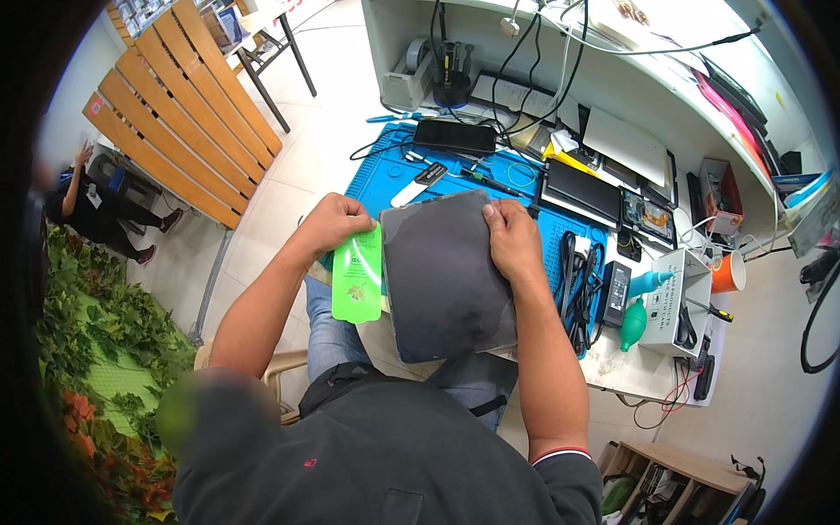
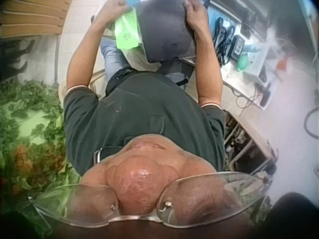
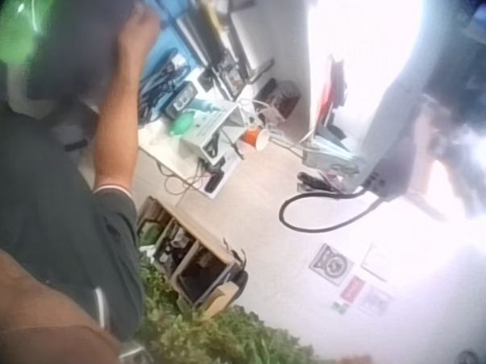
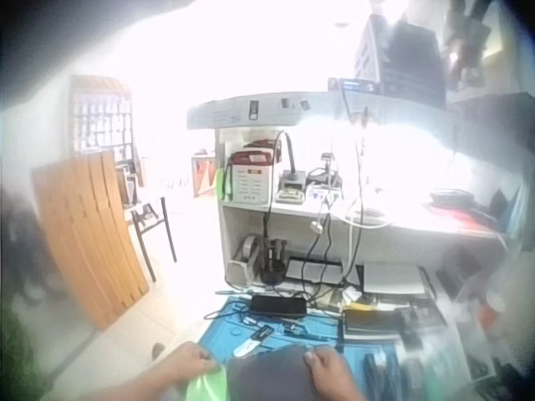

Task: The person uses a thin green plastic tool to pry the screen assembly away from the tablet housing, working around the edges to release the adhesive.

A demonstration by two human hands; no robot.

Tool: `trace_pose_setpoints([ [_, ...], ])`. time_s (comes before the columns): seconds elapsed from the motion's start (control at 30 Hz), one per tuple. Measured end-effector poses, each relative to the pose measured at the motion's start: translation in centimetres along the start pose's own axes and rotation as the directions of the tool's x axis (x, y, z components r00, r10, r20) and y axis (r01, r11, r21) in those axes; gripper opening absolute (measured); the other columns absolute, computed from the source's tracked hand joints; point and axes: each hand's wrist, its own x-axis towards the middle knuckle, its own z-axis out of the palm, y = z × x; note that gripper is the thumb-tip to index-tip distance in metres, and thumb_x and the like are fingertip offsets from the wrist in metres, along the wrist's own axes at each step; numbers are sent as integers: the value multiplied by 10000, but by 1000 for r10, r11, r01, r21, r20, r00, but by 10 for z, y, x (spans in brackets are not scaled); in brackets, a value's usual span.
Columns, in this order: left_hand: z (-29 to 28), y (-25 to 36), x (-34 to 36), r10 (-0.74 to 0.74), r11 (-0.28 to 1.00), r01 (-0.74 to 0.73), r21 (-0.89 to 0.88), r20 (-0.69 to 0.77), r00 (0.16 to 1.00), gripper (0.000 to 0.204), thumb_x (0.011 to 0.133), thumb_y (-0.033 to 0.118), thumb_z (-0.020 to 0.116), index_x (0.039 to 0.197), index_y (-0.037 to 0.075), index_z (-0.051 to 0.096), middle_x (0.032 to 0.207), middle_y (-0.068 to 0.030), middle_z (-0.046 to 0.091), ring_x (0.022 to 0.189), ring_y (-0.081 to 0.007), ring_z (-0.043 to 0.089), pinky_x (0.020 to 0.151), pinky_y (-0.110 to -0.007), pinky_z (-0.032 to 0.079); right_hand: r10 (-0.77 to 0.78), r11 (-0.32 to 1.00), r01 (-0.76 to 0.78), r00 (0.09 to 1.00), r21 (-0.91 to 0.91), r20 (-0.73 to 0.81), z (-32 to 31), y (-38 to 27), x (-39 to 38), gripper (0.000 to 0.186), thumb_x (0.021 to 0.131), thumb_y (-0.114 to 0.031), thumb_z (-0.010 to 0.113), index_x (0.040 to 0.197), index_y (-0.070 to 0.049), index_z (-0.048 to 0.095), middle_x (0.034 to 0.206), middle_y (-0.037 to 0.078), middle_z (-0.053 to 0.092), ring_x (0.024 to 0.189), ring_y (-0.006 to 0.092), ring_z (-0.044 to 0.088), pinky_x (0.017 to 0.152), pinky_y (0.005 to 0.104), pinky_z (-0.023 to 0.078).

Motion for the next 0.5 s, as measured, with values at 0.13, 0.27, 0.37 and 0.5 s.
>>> trace_pose_setpoints([
  [0.13,-2,4,0,1,1000,-2,24,23,1000,207,827,182,766,780,-19,779,679,-68,692,599,-136,614,612,-305,514,7,1000,-7,1000,7,6,-1,-3,0,307,1093,-221,656,1081,79,720,1154,175,732,1028,304,686,938,376,515],
  [0.27,-3,8,-1,-2,1000,1,20,41,999,212,834,185,778,791,-23,787,699,-77,710,600,-141,635,609,-303,520,38,999,-38,999,27,8,-1,-5,0,297,1079,-225,670,1070,68,720,1178,190,733,1052,378,699,941,411,527],
  [0.37,-4,1,2,23,1000,-23,0,49,999,222,850,199,790,810,-20,799,722,-92,727,587,-149,651,594,-305,524,19,1000,-20,1000,21,5,-1,-3,0,293,1080,-221,670,1067,68,718,1174,191,733,1044,372,697,941,409,526],
  [0.5,-2,0,9,-15,999,15,-30,17,1000,239,861,213,797,839,-25,800,727,-97,727,587,-150,646,593,-315,525,28,999,-28,1000,45,-5,-1,-4,-1,287,1080,-216,669,1065,66,720,1167,188,737,1042,362,699,944,404,525],
])
